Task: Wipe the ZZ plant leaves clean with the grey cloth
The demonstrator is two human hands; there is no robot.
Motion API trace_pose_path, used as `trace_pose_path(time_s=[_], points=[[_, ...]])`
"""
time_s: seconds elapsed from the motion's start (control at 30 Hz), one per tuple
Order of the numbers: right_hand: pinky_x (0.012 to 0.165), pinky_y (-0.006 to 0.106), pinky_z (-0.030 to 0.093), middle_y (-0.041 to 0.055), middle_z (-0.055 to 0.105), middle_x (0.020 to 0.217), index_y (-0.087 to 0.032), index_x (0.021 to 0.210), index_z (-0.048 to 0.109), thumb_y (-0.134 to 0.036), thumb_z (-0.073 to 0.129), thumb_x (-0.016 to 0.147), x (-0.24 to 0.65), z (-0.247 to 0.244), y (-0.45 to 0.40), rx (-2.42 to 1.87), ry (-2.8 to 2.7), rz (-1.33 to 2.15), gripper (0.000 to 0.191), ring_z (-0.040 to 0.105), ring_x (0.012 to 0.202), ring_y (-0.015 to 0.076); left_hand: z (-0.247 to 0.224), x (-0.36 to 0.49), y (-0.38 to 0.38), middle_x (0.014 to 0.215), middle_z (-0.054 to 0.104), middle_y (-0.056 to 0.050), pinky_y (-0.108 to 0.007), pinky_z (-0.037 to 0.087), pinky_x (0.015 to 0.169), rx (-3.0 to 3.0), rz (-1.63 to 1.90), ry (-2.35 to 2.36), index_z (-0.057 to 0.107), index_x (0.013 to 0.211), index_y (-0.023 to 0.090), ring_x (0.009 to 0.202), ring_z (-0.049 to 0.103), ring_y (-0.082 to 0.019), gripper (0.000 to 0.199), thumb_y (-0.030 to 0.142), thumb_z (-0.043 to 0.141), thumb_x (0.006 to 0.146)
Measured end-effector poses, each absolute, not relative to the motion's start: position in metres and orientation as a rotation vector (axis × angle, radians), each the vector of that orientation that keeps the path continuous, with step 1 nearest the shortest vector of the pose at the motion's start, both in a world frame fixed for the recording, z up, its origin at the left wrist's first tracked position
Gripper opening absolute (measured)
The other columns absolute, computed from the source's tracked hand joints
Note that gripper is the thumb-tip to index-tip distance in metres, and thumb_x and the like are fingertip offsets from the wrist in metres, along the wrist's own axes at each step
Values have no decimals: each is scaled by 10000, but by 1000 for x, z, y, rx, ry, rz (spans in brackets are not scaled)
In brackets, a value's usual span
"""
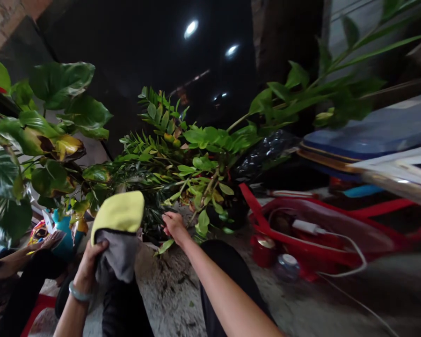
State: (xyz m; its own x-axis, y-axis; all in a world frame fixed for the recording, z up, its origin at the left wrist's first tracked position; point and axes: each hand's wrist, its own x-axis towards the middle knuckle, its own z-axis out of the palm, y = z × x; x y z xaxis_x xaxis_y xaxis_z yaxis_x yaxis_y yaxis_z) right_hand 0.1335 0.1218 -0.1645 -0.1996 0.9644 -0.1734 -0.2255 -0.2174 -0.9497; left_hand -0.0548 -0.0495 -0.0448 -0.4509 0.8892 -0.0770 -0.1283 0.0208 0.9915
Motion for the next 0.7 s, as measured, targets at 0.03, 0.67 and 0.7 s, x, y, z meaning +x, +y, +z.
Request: trace_pose_path(time_s=[0.03, 0.67, 0.7], points=[[344, 198, 343, -42, 562, 427, -210, 632, 561, -344, 562, 757, 133, -164, 121, -1075, -1053, 1595, 183, 487, 332, 109, -43, -58, -42, 893, 790, -74, -331, 593, 750, 748, 1623, 1484, 749, 1042, 132, 790, 739, -258, 515, 288, 876, 568], [485, 267, 428, -2, 582, 476, -217, 649, 640, -431, 500, 720, 134, -174, 127, -1152, -1273, 1301, 265, 609, 460, 188, -58, -29, -23, 870, 772, -59, -344, 553, 786, 992, 1417, 1647, 755, 975, 132, 828, 694, -259, 463, 278, 852, 546], [494, 267, 437, 3, 601, 487, -213, 652, 651, -409, 509, 718, 135, -173, 127, -1161, -1288, 1289, 250, 611, 463, 187, -63, -26, -26, 854, 770, -59, -342, 552, 776, 1008, 1343, 1634, 763, 955, 133, 815, 689, -259, 452, 253, 853, 528]])
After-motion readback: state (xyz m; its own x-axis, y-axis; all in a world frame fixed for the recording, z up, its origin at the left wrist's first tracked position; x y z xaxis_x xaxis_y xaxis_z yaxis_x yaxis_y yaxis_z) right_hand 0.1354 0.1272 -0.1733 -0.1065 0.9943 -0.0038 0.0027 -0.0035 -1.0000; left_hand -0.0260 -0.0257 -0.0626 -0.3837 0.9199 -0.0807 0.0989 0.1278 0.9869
